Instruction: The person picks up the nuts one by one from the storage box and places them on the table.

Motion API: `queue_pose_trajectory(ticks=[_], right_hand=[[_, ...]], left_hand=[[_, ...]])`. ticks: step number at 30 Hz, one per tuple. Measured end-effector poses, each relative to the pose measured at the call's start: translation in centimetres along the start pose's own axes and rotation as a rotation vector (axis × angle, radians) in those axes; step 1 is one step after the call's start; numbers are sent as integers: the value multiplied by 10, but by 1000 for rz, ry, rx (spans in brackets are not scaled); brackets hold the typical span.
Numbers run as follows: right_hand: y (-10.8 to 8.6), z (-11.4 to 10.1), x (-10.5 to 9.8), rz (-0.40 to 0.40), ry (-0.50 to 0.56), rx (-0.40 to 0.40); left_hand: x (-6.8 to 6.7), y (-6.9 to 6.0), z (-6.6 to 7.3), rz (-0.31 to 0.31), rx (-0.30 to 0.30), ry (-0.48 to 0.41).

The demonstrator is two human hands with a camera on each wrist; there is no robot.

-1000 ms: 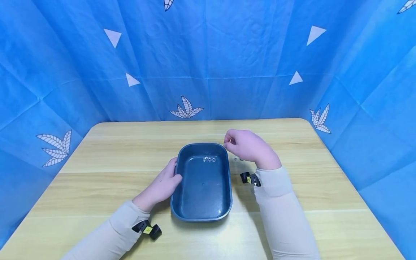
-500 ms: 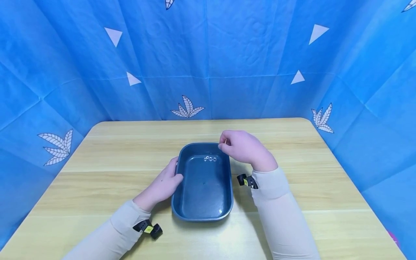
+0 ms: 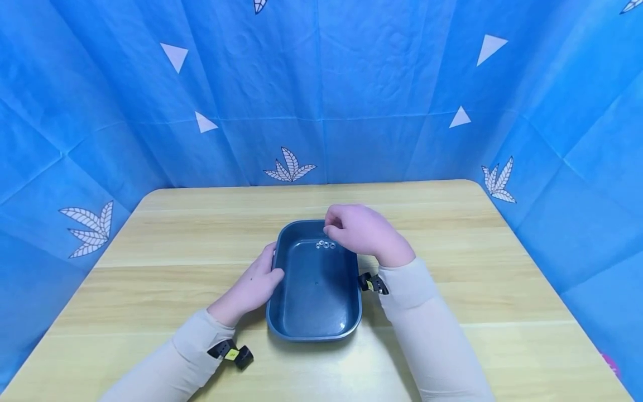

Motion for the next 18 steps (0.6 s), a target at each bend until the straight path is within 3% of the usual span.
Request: queue_pose_trajectory(ticks=[18], right_hand=[[27, -6, 10, -31, 60, 31]], left_hand=[[0, -1, 0, -9, -3, -15]])
Point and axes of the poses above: each hand's wrist, its own y-axis towards the middle knuckle, its own x-axis out of the palm, z = x × y, the point moved 6 cm from there along y, towards the middle knuckle, and after that the axes turned 14 degrees about -z, right-handed, at the moved point
